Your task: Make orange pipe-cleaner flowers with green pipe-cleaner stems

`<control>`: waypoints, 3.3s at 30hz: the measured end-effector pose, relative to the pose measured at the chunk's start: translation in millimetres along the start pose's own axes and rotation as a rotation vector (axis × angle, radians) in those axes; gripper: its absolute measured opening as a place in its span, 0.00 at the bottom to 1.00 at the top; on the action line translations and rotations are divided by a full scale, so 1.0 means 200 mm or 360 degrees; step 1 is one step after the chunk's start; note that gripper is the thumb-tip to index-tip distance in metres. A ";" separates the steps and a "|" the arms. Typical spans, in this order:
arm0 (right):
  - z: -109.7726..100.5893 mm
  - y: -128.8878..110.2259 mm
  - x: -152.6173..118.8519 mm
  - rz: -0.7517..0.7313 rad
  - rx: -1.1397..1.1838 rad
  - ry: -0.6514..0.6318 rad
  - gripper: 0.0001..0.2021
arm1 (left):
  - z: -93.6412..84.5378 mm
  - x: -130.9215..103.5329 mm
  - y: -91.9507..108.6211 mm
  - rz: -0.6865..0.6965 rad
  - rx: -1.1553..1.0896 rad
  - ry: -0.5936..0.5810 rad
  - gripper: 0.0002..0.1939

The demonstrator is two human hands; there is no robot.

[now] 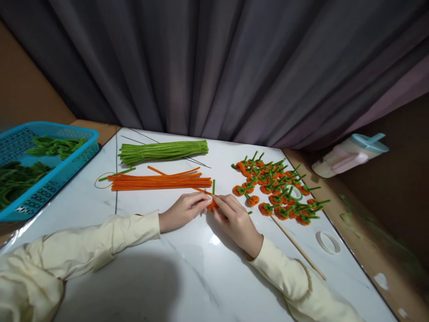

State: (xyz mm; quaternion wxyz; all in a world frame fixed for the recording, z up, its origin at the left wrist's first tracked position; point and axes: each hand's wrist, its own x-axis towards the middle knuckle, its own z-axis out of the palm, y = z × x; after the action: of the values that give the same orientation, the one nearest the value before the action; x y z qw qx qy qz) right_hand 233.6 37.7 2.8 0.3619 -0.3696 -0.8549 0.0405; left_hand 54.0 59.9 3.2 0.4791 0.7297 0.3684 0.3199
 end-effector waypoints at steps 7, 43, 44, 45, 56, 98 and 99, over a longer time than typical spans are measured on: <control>-0.01 -0.01 0.00 -0.0037 0.0008 -0.0068 0.12 | 0.01 0.02 -0.02 -0.0304 -0.0442 0.0008 0.13; 0.01 -0.05 -0.07 -0.0254 0.0167 0.0116 0.23 | 0.00 0.03 -0.01 -0.0504 -0.0890 -0.0212 0.14; 0.02 -0.04 -0.07 -0.0242 0.0180 0.0119 0.23 | 0.00 0.03 -0.01 -0.0443 -0.0766 -0.0166 0.14; 0.02 -0.04 -0.07 -0.0226 0.0207 0.0125 0.22 | -0.01 0.02 -0.02 -0.0362 -0.0616 -0.0105 0.14; 0.03 -0.05 -0.01 0.1091 0.1241 0.0126 0.02 | -0.17 0.04 -0.09 0.1011 0.0858 0.0239 0.16; 0.05 0.02 -0.08 -0.0201 -0.0195 0.0061 0.11 | -0.02 -0.01 -0.02 0.0678 0.0455 0.0167 0.09; 0.05 0.02 -0.08 -0.0213 -0.0204 0.0085 0.11 | -0.02 -0.01 -0.02 0.0627 0.0422 0.0177 0.09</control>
State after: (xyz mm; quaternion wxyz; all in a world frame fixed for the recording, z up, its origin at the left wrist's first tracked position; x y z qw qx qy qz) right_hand 237.2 32.1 -14.3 0.3620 -0.3351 -0.8685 -0.0485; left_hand 48.0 61.7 -0.1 0.2865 0.8252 0.2835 0.3957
